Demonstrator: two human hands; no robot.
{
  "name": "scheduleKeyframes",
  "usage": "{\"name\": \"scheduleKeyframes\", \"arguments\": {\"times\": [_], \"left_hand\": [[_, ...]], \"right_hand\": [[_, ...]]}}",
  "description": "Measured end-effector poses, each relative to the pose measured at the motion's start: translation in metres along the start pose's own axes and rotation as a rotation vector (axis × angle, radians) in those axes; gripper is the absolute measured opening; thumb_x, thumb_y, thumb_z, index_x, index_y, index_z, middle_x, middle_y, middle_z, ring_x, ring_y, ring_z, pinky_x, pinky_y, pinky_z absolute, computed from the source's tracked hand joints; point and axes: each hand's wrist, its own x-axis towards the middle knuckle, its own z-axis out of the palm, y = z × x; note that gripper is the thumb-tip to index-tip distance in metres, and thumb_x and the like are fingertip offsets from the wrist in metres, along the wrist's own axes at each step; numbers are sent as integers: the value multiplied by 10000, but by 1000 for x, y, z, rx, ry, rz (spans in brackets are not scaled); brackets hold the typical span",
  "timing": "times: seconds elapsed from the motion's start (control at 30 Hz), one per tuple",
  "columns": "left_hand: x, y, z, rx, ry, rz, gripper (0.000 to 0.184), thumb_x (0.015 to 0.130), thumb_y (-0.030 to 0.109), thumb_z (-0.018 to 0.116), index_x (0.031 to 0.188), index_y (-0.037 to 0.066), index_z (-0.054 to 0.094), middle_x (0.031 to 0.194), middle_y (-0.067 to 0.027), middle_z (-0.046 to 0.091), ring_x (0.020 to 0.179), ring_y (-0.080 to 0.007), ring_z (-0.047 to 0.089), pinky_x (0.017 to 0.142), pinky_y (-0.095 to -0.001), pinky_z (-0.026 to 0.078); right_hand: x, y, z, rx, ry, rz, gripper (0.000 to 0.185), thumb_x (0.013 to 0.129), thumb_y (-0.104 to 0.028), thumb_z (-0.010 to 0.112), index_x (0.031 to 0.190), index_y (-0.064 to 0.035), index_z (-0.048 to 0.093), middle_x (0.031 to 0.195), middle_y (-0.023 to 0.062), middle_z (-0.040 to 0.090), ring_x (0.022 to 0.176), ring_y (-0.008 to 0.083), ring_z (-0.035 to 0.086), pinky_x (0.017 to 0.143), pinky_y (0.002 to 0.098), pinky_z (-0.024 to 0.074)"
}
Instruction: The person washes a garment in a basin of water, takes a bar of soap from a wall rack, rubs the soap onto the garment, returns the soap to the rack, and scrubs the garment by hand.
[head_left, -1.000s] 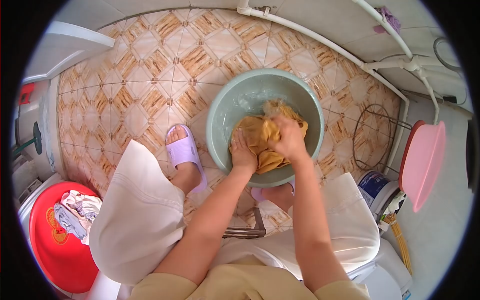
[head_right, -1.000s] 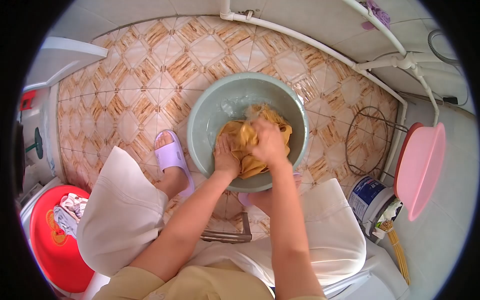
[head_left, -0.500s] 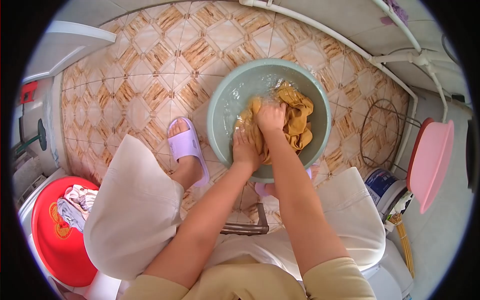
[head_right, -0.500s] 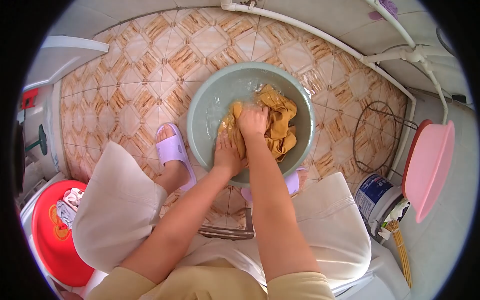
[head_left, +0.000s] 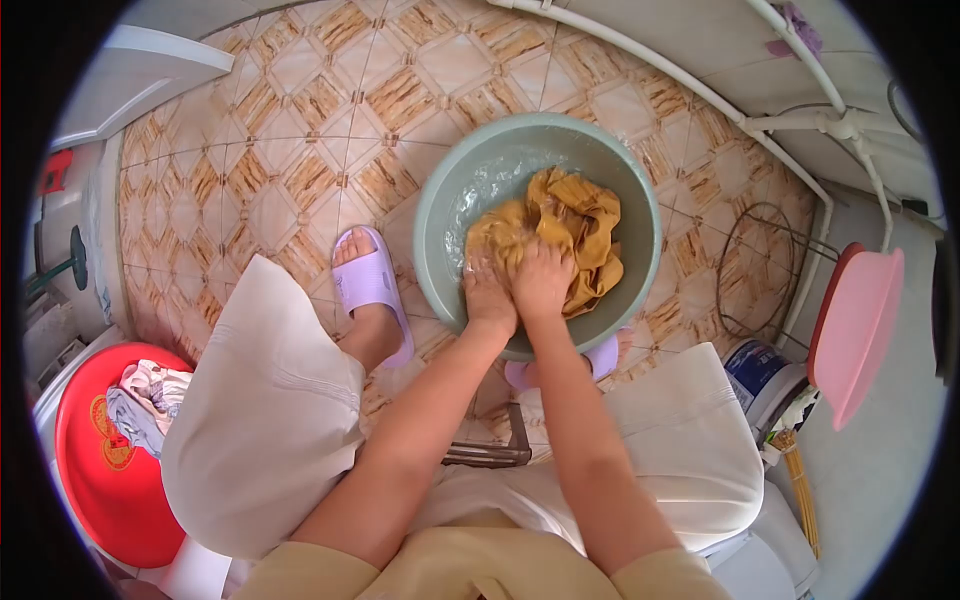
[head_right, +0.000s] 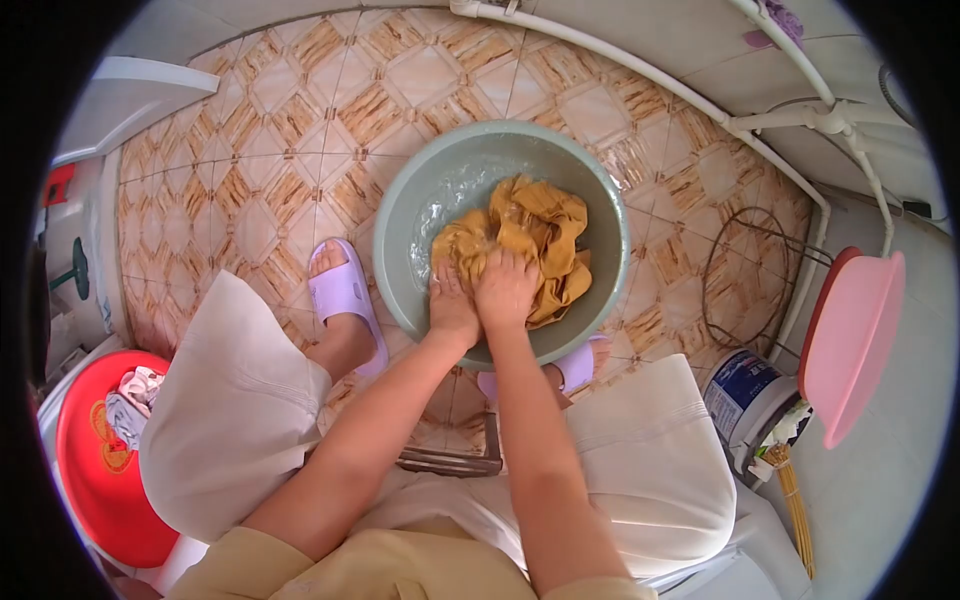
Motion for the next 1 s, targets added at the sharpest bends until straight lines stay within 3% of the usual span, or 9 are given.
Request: {"name": "scheduleKeyframes", "arguments": {"times": [0.2,0.33,0.43,0.5,0.57,0.7,0.8,0.87,1.0], "left_hand": [[-20,-17,-27,-296,146,28,944,830,500,519,1452,-26,43,1513,-242,28,1414,-343,-18,1125,-457,90],[-21,-26,-52,-552,205,-36,696,821,385,551,1364,19,314,1407,-219,303,1330,-334,252,1077,-453,219],[-14,-46,-74,-1089,415,-279,360,824,280,519,1086,39,566,1157,-188,536,1098,-343,489,959,-429,364],[3,-51,-70,-1041,604,-267,358,861,302,492,1056,19,591,1144,-204,548,1081,-356,491,925,-409,386],[25,-49,-69,-1248,688,-252,411,899,352,470,1142,32,558,1166,-165,547,1078,-353,493,927,-438,382],[49,-38,-76,-1909,315,-117,594,934,523,375,1265,45,496,1252,-139,518,1186,-279,480,968,-392,389],[38,-47,-94,-2562,-114,-123,640,918,563,403,1283,42,469,1258,-112,516,1165,-233,503,954,-372,419],[26,-50,-102,-2624,-77,-10,657,910,572,417,1291,38,450,1262,-112,510,1146,-230,515,946,-363,431],[-6,-46,-116,-2525,126,100,517,897,494,519,1087,18,584,1032,-70,607,908,-156,577,813,-299,459]], "right_hand": [[92,2,10,-38,-348,86,400,811,-398,582,913,-14,630,843,170,666,805,292,654,761,384,487],[98,14,-44,186,-407,93,299,843,-295,520,896,-30,646,963,158,668,886,287,637,766,409,472],[74,26,-84,416,-314,111,336,855,-338,510,963,-51,647,966,133,669,946,319,614,833,428,462],[66,43,-89,374,214,131,462,850,-425,528,1096,-43,609,1076,151,632,1042,347,566,896,427,435],[74,60,-57,467,136,376,533,840,-469,541,1168,-51,575,1153,152,597,1085,338,544,921,420,420],[105,61,-46,1130,-222,921,712,831,-563,552,1305,-36,487,1327,145,492,1176,287,497,989,380,370],[111,46,-51,1289,-411,756,807,838,-602,523,1341,22,422,1350,146,460,1207,257,465,1018,353,337],[105,48,-47,1284,-518,492,768,864,-575,510,1322,38,435,1332,141,473,1210,241,461,1026,345,339],[64,53,-85,1770,-215,728,614,893,-511,487,1236,-4,538,1279,124,516,1134,225,520,959,346,396]]}}
